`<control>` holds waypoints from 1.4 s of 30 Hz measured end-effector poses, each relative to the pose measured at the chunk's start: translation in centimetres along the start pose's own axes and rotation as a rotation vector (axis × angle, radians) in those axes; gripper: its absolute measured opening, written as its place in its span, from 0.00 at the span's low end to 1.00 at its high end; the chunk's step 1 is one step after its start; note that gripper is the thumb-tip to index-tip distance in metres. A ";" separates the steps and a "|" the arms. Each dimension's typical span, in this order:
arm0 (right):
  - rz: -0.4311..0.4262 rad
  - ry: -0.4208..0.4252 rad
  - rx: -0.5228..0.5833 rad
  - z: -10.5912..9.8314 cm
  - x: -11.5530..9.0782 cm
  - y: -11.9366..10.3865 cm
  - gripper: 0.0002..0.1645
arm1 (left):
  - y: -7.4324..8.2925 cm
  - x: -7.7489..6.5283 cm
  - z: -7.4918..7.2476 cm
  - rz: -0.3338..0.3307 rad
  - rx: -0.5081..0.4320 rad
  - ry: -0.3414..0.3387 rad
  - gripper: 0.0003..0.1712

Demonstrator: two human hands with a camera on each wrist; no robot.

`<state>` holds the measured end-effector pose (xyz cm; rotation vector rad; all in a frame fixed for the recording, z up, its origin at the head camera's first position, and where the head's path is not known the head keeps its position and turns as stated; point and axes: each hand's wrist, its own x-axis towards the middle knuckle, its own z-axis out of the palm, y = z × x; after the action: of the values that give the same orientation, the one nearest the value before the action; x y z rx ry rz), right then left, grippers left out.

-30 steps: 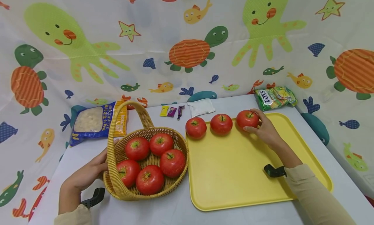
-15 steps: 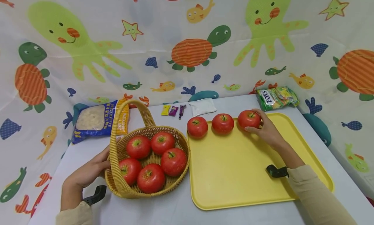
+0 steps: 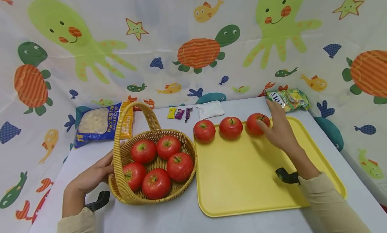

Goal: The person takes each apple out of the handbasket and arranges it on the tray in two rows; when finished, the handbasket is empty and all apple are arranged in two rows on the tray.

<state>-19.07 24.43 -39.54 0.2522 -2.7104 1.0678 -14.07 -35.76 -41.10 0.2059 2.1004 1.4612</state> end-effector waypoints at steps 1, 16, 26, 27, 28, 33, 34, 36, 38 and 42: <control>-0.029 0.003 -0.001 0.3 0.1 -1.0 0.49 | 0.0 0.0 0.0 -0.002 0.000 0.001 0.46; -0.438 -0.434 0.010 11.8 -3.2 -15.4 0.45 | 0.2 0.1 0.1 -0.021 -0.002 0.008 0.46; -0.459 -0.580 -0.285 14.4 -3.9 -17.0 0.48 | 0.1 0.0 0.1 -0.006 0.005 0.006 0.47; -0.448 -0.590 -0.289 14.4 -3.9 -17.1 0.49 | 0.1 -0.1 0.1 -0.007 0.005 0.010 0.46; -0.436 -0.599 -0.290 14.4 -3.8 -17.3 0.50 | 0.1 -0.1 0.1 -0.007 0.007 0.013 0.46; -0.382 -0.652 -0.311 14.3 -3.5 -17.9 0.54 | 0.0 -0.1 0.1 -0.012 0.003 0.022 0.46; -0.374 -0.660 -0.315 14.4 -3.4 -17.9 0.54 | 0.0 -0.1 0.1 -0.012 0.002 0.020 0.46; -0.361 -0.670 -0.322 14.5 -3.3 -18.0 0.55 | 0.1 0.0 0.2 -0.011 -0.002 0.015 0.46; -0.353 -0.668 -0.317 14.6 -3.3 -18.0 0.55 | 0.2 0.0 0.2 -0.009 -0.004 0.010 0.46; -0.366 -0.629 -0.294 14.7 -3.4 -17.9 0.54 | 0.3 -0.1 0.1 -0.001 -0.011 0.002 0.47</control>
<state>-13.58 1.66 -39.22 1.1436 -3.1062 0.5327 -13.98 -35.55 -40.80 0.1985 2.0932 1.4728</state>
